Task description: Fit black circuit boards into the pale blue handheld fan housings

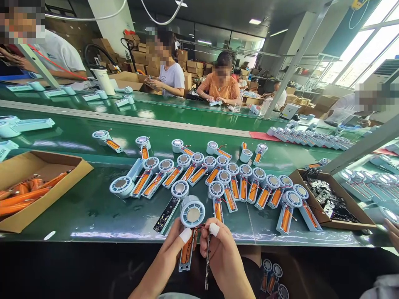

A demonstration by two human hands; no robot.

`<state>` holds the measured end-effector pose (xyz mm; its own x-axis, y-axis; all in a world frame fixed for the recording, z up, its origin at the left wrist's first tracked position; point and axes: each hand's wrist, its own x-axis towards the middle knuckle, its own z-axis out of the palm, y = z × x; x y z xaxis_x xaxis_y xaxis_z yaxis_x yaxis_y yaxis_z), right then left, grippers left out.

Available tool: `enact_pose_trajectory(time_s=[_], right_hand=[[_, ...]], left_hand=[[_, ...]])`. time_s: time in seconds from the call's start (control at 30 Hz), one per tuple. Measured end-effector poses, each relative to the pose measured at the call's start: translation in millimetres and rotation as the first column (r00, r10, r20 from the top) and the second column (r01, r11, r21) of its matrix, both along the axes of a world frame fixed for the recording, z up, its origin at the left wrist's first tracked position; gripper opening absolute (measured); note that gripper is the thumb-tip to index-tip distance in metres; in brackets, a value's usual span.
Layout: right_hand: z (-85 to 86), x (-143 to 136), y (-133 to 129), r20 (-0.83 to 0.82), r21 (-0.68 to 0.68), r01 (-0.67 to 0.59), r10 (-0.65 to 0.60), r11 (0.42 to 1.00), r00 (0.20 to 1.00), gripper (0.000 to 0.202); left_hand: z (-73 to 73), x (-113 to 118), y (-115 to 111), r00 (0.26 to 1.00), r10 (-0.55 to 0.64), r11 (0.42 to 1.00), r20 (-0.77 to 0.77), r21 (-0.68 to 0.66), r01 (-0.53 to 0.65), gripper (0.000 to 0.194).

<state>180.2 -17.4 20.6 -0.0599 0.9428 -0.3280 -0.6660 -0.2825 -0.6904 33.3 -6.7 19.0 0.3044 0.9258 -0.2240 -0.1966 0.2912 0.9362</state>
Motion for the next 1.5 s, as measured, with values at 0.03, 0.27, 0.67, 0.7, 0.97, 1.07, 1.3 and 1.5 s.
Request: enact_pose_trajectory(time_s=[0.03,0.27,0.67,0.7,0.97,1.07,1.3,1.5], right_hand=[[1.9,-0.3,-1.1,-0.004,0.001,-0.005,0.005,1.000,1.000,0.031],[20.2,3.3,-5.9,0.179,0.107,-0.093,0.073,0.990,0.981,0.033],[25.0,23.0,-1.9,0.967,0.147,-0.473,-0.226,0.869,-0.115,0.018],[31.7,23.9,-2.8,0.963,0.104,-0.526,-0.216,0.844,-0.158,0.017],[55.1,17.3,2.5,0.996,0.042,-0.770,0.030,0.636,0.079,0.029],[33.6,8.4,0.5,0.886,0.064,-0.636,0.250,0.769,0.391,0.043],[-5.8,-10.2,-11.6,0.633,0.142,-0.264,0.117,0.954,0.765,0.063],[-5.9,-15.2,-14.3,0.595,0.120,-0.188,0.081,0.975,0.800,0.063]], left_hand=[[-0.1,-0.3,0.1,0.999,-0.036,0.999,0.034,0.021,0.035,0.041],[-2.0,2.5,4.6,0.981,0.034,0.991,-0.192,0.137,-0.007,0.041],[2.0,0.7,5.9,0.941,0.224,0.972,-0.254,0.134,-0.196,0.030],[3.3,0.1,6.5,0.941,0.216,0.974,-0.261,0.124,-0.189,0.028],[15.4,2.9,10.9,0.996,0.049,0.997,-0.079,-0.052,-0.053,0.016],[16.4,3.6,11.6,0.992,0.018,0.981,0.127,-0.193,0.007,0.013],[8.8,-0.2,2.7,0.964,0.002,0.987,0.267,-0.156,0.041,0.032],[0.0,3.0,-4.6,1.000,-0.004,1.000,-0.019,-0.006,0.004,0.046]])
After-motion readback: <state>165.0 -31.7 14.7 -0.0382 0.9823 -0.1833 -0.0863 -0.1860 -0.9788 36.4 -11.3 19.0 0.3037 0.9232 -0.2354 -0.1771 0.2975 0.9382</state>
